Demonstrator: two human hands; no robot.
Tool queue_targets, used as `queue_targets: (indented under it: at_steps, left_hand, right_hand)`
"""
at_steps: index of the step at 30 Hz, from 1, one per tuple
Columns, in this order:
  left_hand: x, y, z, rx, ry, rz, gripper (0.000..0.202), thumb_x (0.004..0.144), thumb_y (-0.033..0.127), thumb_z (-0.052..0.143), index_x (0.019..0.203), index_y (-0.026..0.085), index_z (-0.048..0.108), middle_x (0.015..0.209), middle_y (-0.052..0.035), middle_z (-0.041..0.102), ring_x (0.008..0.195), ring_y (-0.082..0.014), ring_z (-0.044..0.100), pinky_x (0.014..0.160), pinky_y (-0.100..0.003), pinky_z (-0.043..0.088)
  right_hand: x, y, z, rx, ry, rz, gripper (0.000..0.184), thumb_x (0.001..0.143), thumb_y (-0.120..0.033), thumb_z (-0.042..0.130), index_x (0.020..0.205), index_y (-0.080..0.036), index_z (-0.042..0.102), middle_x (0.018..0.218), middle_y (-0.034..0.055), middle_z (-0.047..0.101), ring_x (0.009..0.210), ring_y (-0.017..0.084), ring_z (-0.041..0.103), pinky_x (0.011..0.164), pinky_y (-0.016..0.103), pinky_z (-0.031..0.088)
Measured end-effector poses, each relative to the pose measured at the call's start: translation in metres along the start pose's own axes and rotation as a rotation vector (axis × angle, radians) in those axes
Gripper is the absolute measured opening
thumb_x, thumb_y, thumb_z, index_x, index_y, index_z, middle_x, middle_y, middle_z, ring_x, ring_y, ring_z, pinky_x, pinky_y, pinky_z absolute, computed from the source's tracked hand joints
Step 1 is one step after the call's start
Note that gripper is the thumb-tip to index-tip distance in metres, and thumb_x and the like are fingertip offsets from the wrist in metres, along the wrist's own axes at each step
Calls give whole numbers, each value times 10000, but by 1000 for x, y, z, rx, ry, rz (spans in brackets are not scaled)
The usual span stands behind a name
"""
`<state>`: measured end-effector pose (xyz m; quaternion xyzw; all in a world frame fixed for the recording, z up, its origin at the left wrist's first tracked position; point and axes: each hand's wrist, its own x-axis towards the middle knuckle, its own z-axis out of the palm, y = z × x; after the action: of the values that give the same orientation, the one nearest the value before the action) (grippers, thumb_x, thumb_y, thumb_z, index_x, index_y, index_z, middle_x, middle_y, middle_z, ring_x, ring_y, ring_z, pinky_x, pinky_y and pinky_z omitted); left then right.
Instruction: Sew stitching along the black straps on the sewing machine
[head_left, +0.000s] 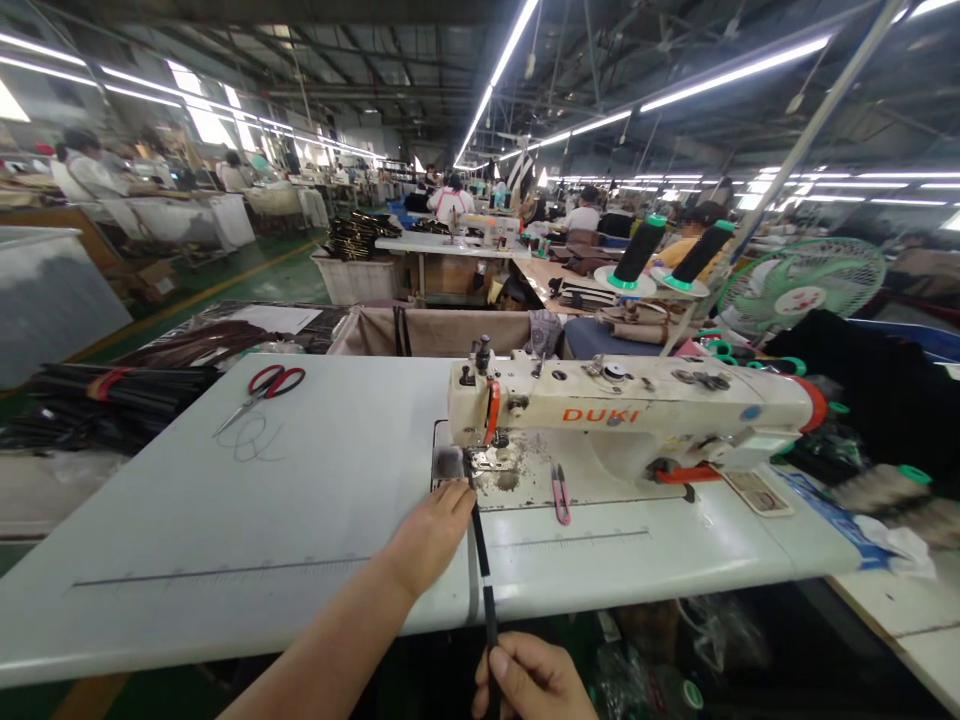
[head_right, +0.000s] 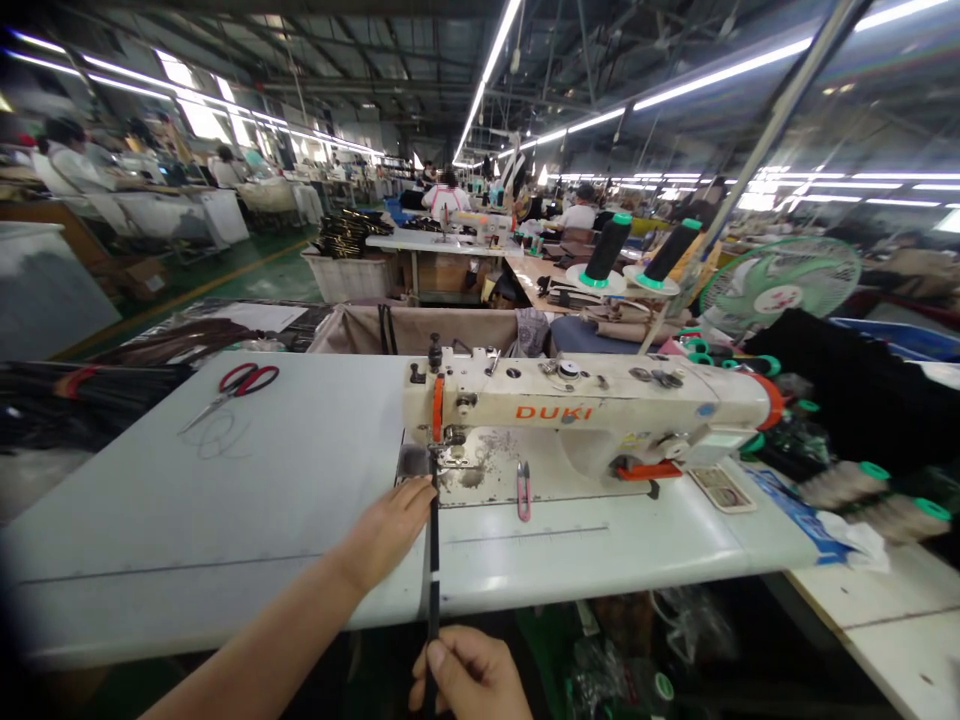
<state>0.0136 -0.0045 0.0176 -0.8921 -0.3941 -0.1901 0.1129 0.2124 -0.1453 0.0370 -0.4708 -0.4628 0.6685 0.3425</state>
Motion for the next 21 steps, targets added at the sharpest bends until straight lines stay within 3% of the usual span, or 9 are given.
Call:
queue_targets:
  at_steps: [11,21]
  left_hand:
    - [0,0,-3,7,-26,-2,297,1008,61,478,1279,90,597,1290,-122,668,1304,-268,604,1180,-408,463]
    - [2,0,-7,20,28,9,264,1004,63,484,1221,111,627,1239,-116,678,1253,-259,629,1164,-398,477]
  right_hand:
    - [6,16,-1,36,23,-14,571,829,-731,717,773,-169,804,640,66,752,590,150,622,584,251,432]
    - [-2,-7,2,25,6,-9,547,865,-703,708,779,-175,822,670,58,754,611,138,599,613,249,420]
